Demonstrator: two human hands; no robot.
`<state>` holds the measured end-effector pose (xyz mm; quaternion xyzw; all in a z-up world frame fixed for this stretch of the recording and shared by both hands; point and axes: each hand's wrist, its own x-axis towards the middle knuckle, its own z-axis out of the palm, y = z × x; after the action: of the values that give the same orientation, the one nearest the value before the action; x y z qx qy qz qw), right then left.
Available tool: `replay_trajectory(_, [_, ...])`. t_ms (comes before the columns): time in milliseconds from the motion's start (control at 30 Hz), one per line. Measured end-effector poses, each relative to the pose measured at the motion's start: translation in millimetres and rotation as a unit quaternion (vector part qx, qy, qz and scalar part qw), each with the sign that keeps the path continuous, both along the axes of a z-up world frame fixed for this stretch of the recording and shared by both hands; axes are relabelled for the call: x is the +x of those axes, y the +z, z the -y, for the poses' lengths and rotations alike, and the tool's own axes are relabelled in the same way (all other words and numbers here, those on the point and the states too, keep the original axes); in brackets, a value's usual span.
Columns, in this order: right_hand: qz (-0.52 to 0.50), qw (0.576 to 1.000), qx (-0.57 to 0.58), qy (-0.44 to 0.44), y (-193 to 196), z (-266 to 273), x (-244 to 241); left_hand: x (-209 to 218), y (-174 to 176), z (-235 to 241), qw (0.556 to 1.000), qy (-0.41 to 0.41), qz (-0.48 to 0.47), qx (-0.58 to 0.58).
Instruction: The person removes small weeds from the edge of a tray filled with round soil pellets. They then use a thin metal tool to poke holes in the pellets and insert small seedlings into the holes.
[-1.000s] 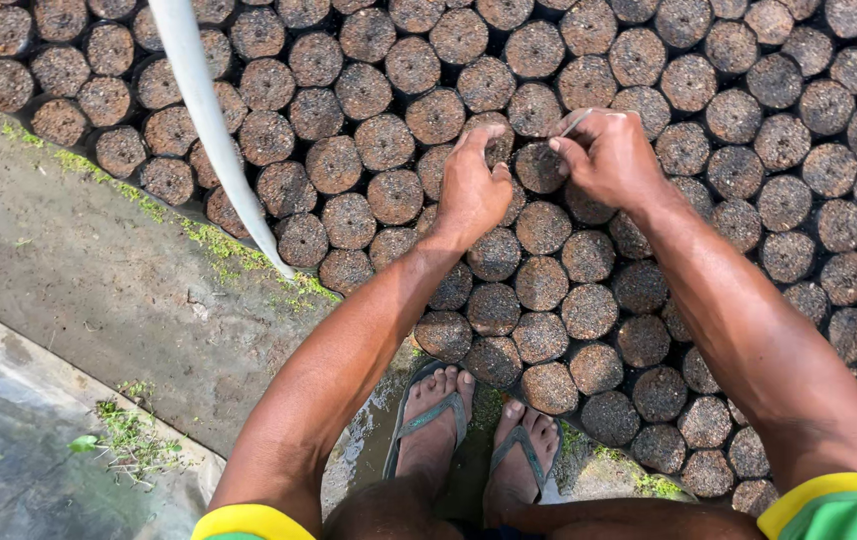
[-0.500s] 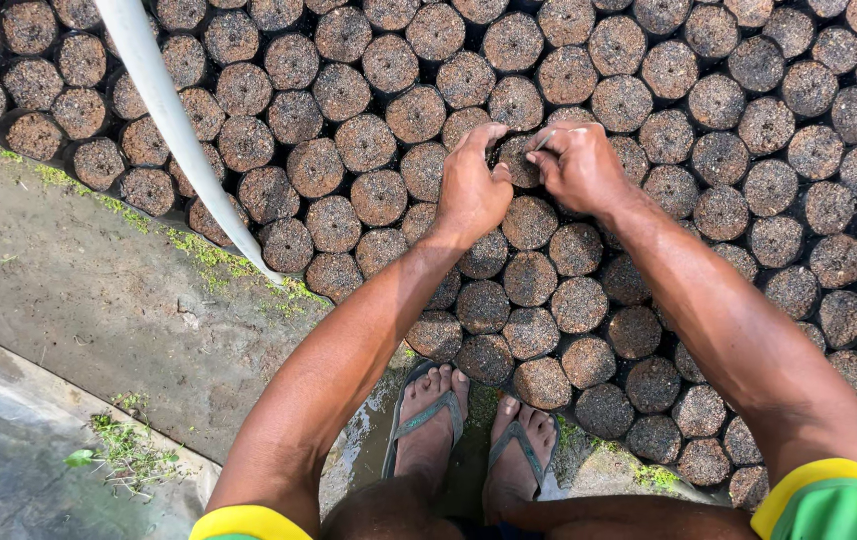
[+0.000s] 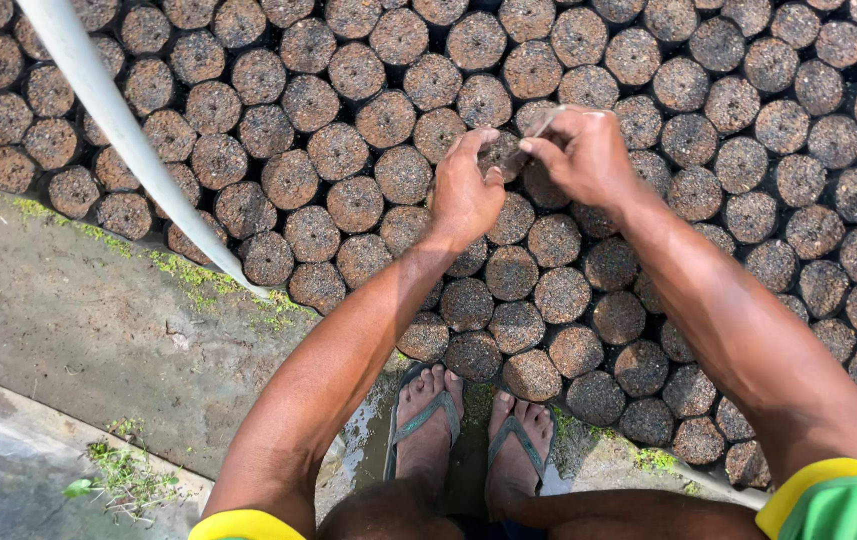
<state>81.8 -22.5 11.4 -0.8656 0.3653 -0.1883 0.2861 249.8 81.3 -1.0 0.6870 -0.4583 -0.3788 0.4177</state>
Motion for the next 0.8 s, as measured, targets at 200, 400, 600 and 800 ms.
replay_trajectory(200, [0.012, 0.998, 0.053, -0.044, 17.3, -16.5, -43.5, -18.7, -6.0, 6.2, 0.995, -0.024, 0.021, -0.095])
replay_trajectory(400, [-0.003, 0.998, 0.047, -0.047, 16.6, -24.9, -51.8, -40.0, -18.2, 11.3, 0.992, -0.046, 0.034, -0.116])
replay_trajectory(600, [-0.008, 1.000, 0.018, -0.024, 0.3, -23.1, -50.1, -40.8, -16.2, 9.2, 0.992, -0.057, 0.024, -0.110])
replay_trajectory(800, [-0.037, 0.994, -0.099, 0.033, -29.0, -18.6, -50.0, -40.1, -15.3, 9.8, 0.994, -0.070, 0.026, -0.082])
